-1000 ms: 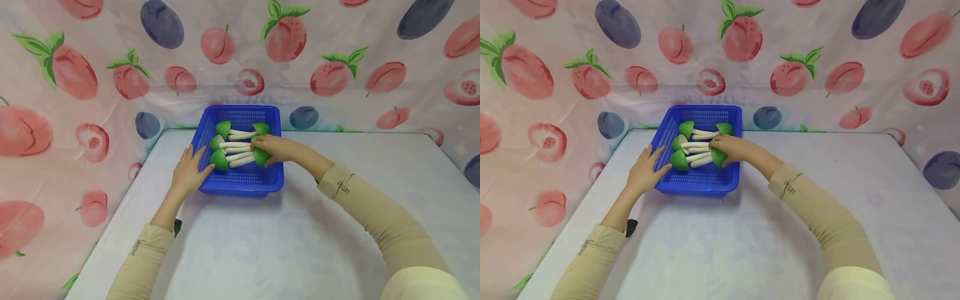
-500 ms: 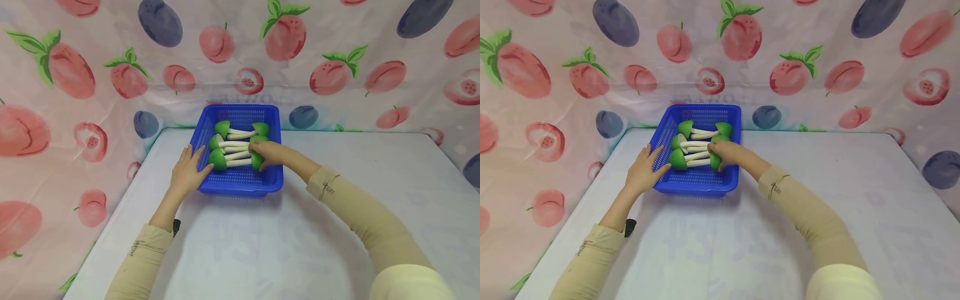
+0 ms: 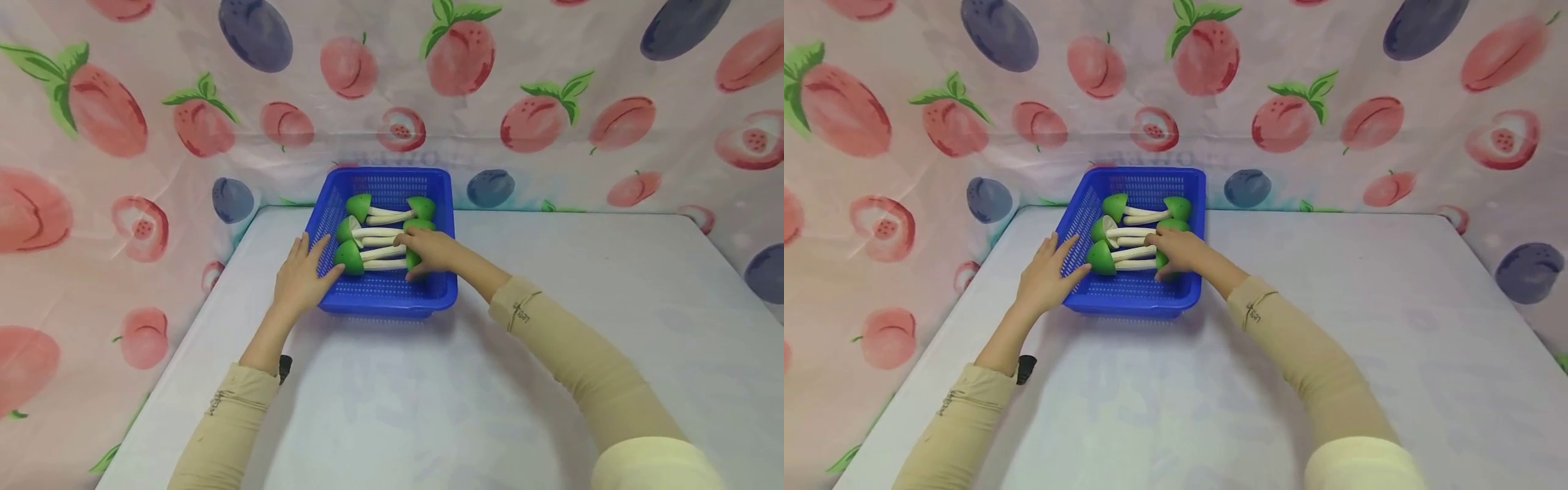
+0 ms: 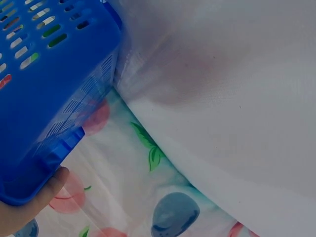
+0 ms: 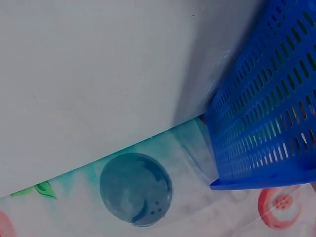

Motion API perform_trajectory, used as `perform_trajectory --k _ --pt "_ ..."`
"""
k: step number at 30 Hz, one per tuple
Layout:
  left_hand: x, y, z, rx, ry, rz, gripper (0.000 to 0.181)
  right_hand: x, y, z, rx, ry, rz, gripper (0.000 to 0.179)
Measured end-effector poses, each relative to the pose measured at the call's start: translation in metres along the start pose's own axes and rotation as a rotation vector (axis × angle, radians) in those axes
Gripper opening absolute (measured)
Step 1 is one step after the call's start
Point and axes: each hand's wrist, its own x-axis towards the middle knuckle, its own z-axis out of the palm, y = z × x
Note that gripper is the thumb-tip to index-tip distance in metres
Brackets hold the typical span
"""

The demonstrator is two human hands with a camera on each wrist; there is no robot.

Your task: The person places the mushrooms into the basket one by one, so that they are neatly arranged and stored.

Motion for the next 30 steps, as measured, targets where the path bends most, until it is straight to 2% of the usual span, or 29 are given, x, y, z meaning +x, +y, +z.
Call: perform_trajectory --k 10,19,24,30 --pt "0.0 -0.008 0.004 0.011 -0.016 -0.001 0.069 0.007 -0.001 0.007 0.056 -0.017 0.025 0.062" --pt "0.002 -0.009 -0.004 0.011 -0.012 -0.003 0.07 0.013 -0.002 0.004 0.173 0.124 0.087 0.04" --pt "0.0 -0.013 -0.004 0.015 -0.019 -0.018 0.071 0.012 -0.003 0.005 0.246 0.165 0.054 0.034" --pt "0.0 -0.015 -0.006 0.007 0.0 -0.006 0.07 0.012 -0.002 0.005 0.373 0.295 0.039 0.025"
